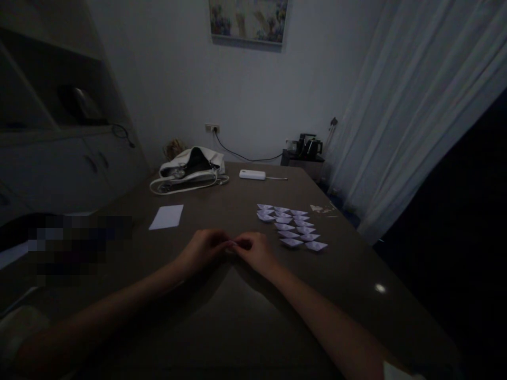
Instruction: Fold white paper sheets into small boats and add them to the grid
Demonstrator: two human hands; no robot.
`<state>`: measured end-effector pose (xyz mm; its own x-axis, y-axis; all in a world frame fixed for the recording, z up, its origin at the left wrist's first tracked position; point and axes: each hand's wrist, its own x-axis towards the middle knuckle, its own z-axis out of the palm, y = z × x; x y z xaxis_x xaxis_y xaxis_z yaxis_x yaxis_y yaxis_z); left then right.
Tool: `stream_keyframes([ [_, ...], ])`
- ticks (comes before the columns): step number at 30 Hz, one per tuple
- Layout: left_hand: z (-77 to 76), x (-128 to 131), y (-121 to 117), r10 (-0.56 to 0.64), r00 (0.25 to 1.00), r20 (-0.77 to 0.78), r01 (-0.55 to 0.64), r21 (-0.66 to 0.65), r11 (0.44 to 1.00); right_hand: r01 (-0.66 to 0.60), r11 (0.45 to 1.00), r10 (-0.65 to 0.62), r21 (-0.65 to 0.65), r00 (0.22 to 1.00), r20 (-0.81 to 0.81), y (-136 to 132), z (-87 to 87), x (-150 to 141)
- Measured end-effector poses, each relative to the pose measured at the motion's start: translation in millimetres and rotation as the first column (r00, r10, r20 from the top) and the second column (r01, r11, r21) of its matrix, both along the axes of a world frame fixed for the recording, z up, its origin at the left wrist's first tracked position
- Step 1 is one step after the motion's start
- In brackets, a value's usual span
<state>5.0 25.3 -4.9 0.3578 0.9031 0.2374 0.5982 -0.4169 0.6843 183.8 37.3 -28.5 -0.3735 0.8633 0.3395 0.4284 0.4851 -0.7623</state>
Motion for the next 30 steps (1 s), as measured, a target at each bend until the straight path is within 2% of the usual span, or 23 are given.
stream_keyframes([
  [3, 1.6, -3.3, 6.7, 0.011, 1.000, -0.006, -0.011, -0.007, 1.000, 0.005, 1.000, -0.006, 0.011, 1.000, 0.003, -0.9, 4.2, 0.8],
  [7, -1.6, -8.4, 7.2, -0.012, 1.000, 0.010, 0.012, -0.025, 1.000, 0.030, 0.993, -0.036, 0.112, 0.998, 0.051, -2.7, 9.5, 0.7],
  [14, -3.1, -8.6, 2.5, -0.041, 0.999, -0.012, 0.041, -0.015, 0.999, 0.006, 0.992, -0.014, 0.125, 0.998, 0.068, -3.3, 8.3, -1.0],
  [21, -5.7, -13.1, 8.3, -0.038, 0.997, 0.065, 0.036, 0.032, 0.999, 0.000, 0.995, -0.003, 0.101, 1.000, 0.030, 0.2, 5.2, -1.4],
  [30, -11.9, -19.8, 15.2, -0.039, 0.994, 0.098, 0.045, -0.059, 0.997, 0.044, 0.999, -0.043, 0.017, 0.999, -0.008, 3.0, 4.1, 1.0],
])
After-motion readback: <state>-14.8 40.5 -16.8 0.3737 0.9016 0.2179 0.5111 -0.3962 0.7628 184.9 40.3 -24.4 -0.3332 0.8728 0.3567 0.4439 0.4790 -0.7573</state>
